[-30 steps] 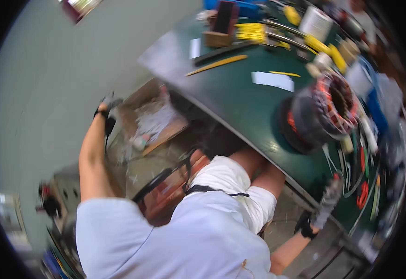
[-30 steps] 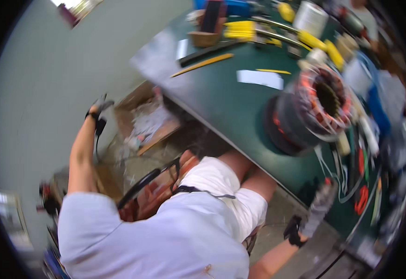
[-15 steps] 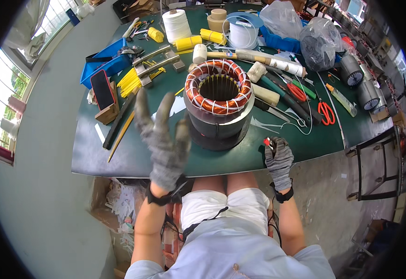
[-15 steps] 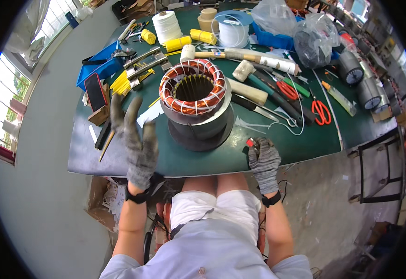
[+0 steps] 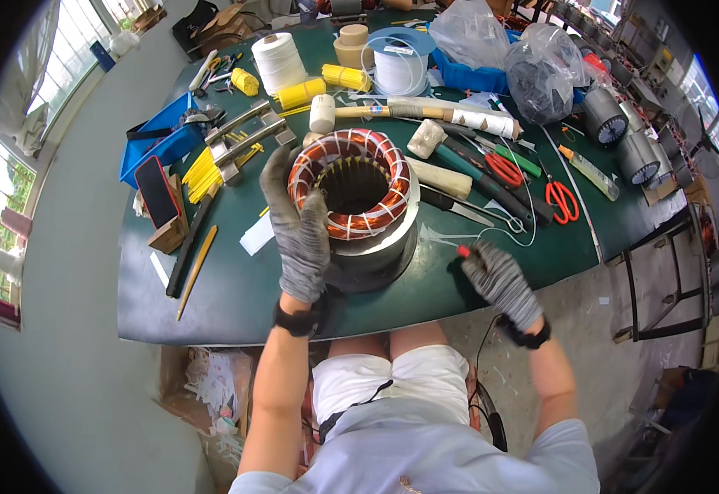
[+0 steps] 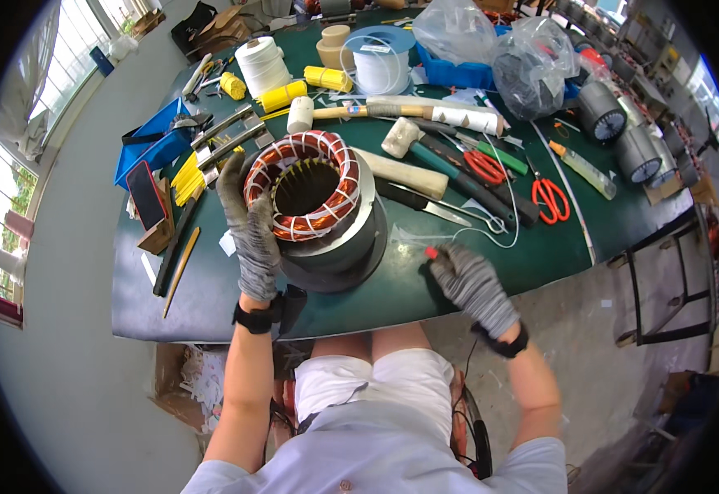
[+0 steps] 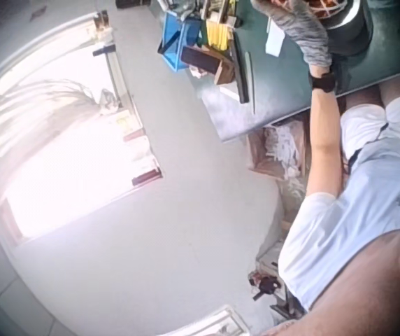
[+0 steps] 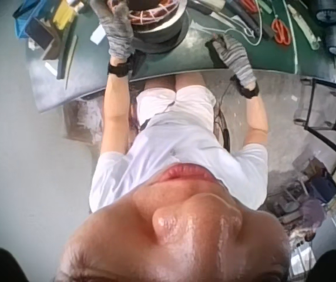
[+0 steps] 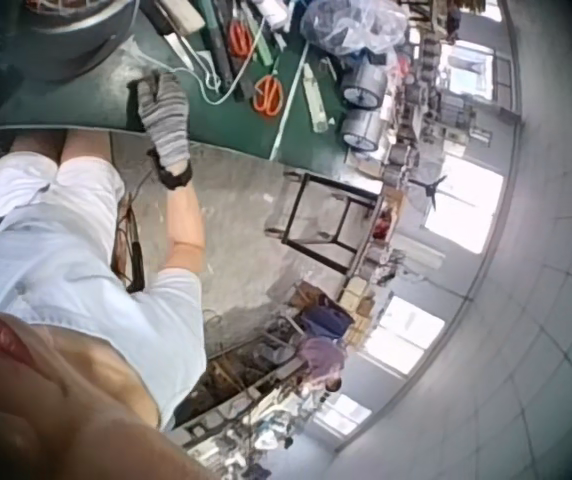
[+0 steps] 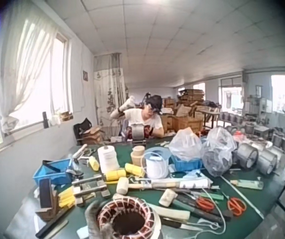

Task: The person is assembling components of an electric motor, specifically working with the stator winding and housing.

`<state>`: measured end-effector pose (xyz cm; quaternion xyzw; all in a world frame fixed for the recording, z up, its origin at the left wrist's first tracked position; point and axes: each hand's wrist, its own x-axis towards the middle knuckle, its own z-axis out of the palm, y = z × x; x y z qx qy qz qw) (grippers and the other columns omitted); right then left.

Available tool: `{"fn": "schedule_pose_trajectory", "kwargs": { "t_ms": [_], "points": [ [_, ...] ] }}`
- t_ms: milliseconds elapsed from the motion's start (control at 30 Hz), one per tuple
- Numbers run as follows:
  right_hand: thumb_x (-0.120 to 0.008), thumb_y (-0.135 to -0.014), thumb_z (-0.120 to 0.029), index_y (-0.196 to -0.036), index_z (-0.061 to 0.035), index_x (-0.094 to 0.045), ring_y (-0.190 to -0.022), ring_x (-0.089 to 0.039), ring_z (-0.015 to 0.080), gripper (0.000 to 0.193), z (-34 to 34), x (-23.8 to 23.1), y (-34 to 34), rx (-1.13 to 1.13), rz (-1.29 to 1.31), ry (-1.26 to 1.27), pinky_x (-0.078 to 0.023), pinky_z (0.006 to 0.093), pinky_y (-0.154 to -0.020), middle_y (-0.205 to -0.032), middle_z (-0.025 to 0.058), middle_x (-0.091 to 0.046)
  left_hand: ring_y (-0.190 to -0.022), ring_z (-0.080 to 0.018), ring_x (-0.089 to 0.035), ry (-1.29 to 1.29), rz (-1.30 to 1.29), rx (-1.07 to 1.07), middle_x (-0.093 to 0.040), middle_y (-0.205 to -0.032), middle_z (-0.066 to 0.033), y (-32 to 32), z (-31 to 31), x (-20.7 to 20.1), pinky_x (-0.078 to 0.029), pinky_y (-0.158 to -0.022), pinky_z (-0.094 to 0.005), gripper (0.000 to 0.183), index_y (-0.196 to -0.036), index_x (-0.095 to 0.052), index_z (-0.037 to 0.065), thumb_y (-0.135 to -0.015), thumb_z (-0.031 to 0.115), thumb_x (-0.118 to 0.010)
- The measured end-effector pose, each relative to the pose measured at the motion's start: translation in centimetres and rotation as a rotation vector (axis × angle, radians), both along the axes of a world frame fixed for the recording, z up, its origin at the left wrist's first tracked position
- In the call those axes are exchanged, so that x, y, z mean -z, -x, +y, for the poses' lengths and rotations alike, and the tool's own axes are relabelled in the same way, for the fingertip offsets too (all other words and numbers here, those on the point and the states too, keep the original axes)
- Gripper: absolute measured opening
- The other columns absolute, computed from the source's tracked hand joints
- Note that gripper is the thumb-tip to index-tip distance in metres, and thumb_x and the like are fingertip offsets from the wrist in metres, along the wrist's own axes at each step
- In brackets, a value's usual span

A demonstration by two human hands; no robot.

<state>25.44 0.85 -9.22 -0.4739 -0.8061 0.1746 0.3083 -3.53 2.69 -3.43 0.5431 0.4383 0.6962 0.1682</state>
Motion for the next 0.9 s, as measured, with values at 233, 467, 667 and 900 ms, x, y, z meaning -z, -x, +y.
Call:
{"fn": "schedule_pose_trajectory", "kwargs": {
  "t_ms": [233, 467, 667, 900],
  "points": [
    [-0.065, -0.072, -0.020, -0.113, -0.0104, -0.053, -0.089, -0.057, 0.0327, 0.044, 11.6, -5.7, -1.9, 0.328, -0.600, -0.340, -0.048, 0.0374, -0.076, -0.112, 0.0169, -0.052, -0.110, -0.0219, -0.047, 0.095, -0.039, 0.415, -0.047, -0.120, -0.0162, 2.5, 2.4, -1.6, -0.040, -0.094, -0.0316, 0.054, -0.131, -0.026, 0.001, -0.083, 0.015, -0.048],
    [-0.059, -0.075, -0.028, -0.123, -0.0118, -0.046, -0.112, -0.042, 0.0356, 0.052, 11.3, 1.2, 4.7, -0.189, -0.636, -0.431, -0.036, 0.0461, -0.092, -0.121, 0.0162, -0.045, -0.105, -0.0198, -0.050, 0.431, 0.189, 0.303, -0.046, -0.119, -0.0127, 5.2, 1.6, -2.9, -0.042, -0.089, -0.0315, 0.036, -0.121, -0.040, 0.001, -0.089, 0.018, -0.045],
    [-0.053, -0.080, -0.030, -0.124, -0.0078, -0.043, -0.104, -0.050, 0.0365, 0.050, 18.0, 2.4, 4.5, -0.278, -0.541, -0.422, -0.038, 0.0418, -0.090, -0.117, 0.0222, -0.048, -0.110, -0.0244, -0.044, 0.204, 0.056, 0.092, -0.043, -0.120, -0.0171, 0.6, -1.3, -1.0, -0.035, -0.095, -0.0337, 0.054, -0.128, -0.030, 0.001, -0.081, 0.013, -0.054],
    [-0.060, -0.074, -0.034, -0.097, -0.0046, -0.053, -0.074, -0.061, 0.0331, 0.038, 19.5, 2.2, 8.8, -0.040, -0.709, -0.158, -0.048, 0.0432, -0.066, -0.078, 0.0172, -0.062, -0.113, -0.0199, -0.042, 0.115, -0.023, 0.149, -0.035, -0.128, -0.0140, 1.1, 0.7, -0.5, -0.037, -0.095, -0.0314, 0.064, -0.136, -0.022, 0.006, -0.078, 0.009, -0.050]
  ]
}}
